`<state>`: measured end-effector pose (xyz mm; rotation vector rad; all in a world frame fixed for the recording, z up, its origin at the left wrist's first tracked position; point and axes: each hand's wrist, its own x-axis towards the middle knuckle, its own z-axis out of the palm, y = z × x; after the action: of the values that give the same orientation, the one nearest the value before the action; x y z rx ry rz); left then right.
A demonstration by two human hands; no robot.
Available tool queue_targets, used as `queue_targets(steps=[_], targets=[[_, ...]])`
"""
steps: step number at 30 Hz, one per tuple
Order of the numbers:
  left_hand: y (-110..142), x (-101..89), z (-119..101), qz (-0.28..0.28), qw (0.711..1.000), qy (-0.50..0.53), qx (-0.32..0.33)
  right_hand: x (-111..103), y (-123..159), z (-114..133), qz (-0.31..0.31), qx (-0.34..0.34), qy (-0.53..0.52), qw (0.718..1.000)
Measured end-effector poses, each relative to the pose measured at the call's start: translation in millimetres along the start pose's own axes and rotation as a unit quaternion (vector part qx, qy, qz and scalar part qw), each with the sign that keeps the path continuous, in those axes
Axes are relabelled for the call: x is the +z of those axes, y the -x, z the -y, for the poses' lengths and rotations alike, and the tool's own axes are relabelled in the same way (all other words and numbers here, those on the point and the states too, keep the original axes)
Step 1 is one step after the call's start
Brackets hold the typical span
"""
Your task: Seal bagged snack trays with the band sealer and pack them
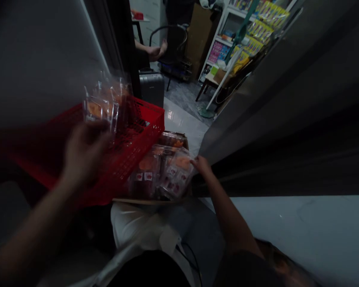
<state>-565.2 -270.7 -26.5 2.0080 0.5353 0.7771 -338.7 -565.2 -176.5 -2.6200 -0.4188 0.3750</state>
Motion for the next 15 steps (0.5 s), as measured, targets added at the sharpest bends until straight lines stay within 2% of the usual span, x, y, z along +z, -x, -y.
queue_targets(steps=[1, 3, 5, 7, 9, 10, 11, 12, 14, 15], targets=[[23.7, 27.7, 0.1, 0.058, 0.998, 0.028, -0.009, 8.8, 13.1, -1.6, -0.017, -0.007, -0.011, 1.000], [62.0, 77.3, 11.1, 0.207, 0.972, 0.087, -0.073, 16.5, 44.8, 1.6, -0.075, -0.044, -0.063, 0.994], [84.0, 110.3, 28.8, 0.262, 0.956, 0.101, -0.084, 12.1, 84.0, 6.9, -0.104, -0.136, -0.144, 0.975], [91.8, 123.4, 45.6, 0.300, 0.942, 0.124, -0.081, 0.1, 123.2, 9.8, -0.064, -0.259, -0.211, 0.940], [92.7, 120.4, 57.6, 0.347, 0.922, 0.145, -0.095, -13.9, 148.4, 7.9, 0.041, -0.346, -0.241, 0.906], [92.9, 115.2, 61.6, 0.370, 0.913, 0.139, -0.104, -19.6, 151.4, 5.0, 0.086, -0.360, -0.260, 0.892], [93.9, 108.9, 64.3, 0.392, 0.906, 0.120, -0.105, -23.7, 146.9, 1.1, 0.105, -0.346, -0.284, 0.888], [95.7, 102.5, 65.7, 0.411, 0.901, 0.095, -0.097, -25.5, 134.9, -3.4, 0.088, -0.303, -0.307, 0.898], [101.7, 91.4, 65.1, 0.433, 0.896, 0.060, -0.077, -21.9, 94.2, -11.3, -0.033, -0.139, -0.342, 0.929], [105.2, 87.6, 63.4, 0.436, 0.894, 0.063, -0.077, -16.8, 70.1, -13.6, -0.096, -0.048, -0.345, 0.932]])
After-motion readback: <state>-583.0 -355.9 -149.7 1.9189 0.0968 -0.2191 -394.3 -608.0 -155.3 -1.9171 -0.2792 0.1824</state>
